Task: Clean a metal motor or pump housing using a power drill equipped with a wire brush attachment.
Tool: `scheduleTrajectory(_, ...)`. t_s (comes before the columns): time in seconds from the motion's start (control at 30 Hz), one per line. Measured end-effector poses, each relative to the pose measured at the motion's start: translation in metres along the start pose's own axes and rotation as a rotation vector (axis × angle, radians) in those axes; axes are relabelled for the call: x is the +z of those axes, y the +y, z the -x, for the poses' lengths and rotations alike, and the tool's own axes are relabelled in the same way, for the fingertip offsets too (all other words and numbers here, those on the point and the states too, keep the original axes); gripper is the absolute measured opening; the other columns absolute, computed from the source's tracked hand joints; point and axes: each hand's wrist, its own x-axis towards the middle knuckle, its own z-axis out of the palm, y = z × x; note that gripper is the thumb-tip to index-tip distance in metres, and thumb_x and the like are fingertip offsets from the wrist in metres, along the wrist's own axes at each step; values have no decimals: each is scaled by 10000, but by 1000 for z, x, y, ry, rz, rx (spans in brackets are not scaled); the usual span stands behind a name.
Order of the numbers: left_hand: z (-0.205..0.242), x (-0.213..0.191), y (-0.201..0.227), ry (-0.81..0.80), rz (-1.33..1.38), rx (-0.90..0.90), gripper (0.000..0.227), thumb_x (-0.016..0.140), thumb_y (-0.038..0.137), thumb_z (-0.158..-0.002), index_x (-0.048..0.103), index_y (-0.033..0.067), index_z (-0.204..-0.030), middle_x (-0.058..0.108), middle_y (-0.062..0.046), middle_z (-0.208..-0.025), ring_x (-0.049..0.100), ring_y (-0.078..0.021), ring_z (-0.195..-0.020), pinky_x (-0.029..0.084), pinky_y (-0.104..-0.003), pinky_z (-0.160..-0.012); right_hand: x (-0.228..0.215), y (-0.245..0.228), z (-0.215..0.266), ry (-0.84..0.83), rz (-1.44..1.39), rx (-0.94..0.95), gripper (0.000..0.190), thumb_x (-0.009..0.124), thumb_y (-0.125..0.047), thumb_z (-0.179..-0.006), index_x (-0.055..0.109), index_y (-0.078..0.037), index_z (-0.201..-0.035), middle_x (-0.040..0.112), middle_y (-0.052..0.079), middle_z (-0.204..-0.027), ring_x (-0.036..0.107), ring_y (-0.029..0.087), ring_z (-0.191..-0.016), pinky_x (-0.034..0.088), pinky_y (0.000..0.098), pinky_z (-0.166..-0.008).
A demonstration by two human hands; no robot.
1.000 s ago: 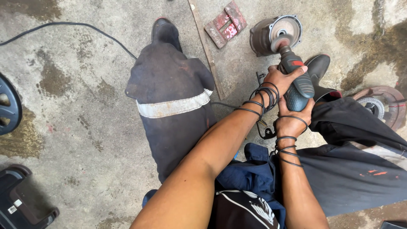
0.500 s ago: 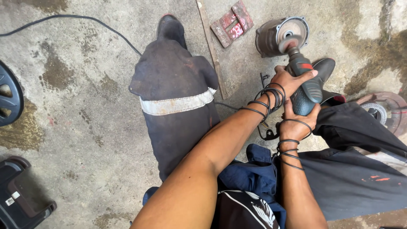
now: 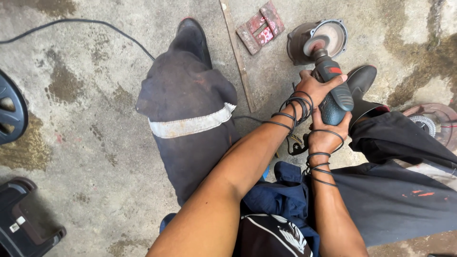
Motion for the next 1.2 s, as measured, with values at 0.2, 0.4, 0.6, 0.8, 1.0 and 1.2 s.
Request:
scheduleTrajectory(0.2, -13, -7, -1, 25, -2, -9, 1065, 696, 689, -599, 380, 28, -1373, 629, -234, -1344, 587, -348, -1307, 475, -430, -1127, 16, -8, -11, -5, -5, -16, 579, 955, -400, -783, 600, -209, -1199, 704, 146, -736, 711, 266, -542, 557, 332, -461)
scheduleTrajectory(0.4, -37, -12, 13, 54, 12, 37, 1081, 680, 722, -586, 418, 22, -1367, 639, -237, -1338, 596, -342, -1305, 484, -416, -1125, 29, -24, -33, 15, 71, -59, 686, 989, -487, -738, 589, -257, -1247, 718, 192, -807, 743, 371, -675, 541, 451, -527)
scheduleTrajectory(0.6, -47, -3, 32, 89, 101, 57, 1117, 670, 688, -544, 430, -14, -1378, 624, -266, -1352, 580, -364, -1324, 466, -432, -1147, 40, -27, -58, 63, 123, -134, 727, 998, -489, -749, 582, -274, -1305, 751, 214, -939, 766, 395, -881, 592, 475, -696)
scheduleTrajectory(0.8, -35, -8, 34, 93, 96, 39, 1138, 659, 708, -524, 426, -18, -1368, 617, -277, -1342, 578, -370, -1315, 466, -440, -1146, 36, -28, -51, 36, 106, -143, 731, 990, -423, -764, 588, -192, -1329, 732, 261, -1010, 726, 453, -978, 571, 509, -790)
scheduleTrajectory(1.0, -21, -15, 27, 83, 80, 6, 1100, 635, 729, -594, 403, 29, -1411, 614, -254, -1360, 580, -359, -1317, 475, -447, -1136, 21, -38, -32, -53, 77, -82, 607, 944, -366, -791, 599, -242, -1274, 736, 209, -981, 735, 413, -936, 562, 482, -744)
scheduleTrajectory(1.2, -30, -16, -17, 166, 6, -70, 1078, 641, 804, -607, 406, 102, -1390, 643, -179, -1323, 599, -300, -1293, 487, -414, -1109, 1, -60, 10, -197, 129, 15, 669, 883, -432, -810, 525, -306, -1361, 733, 215, -1029, 709, 436, -1009, 555, 554, -796)
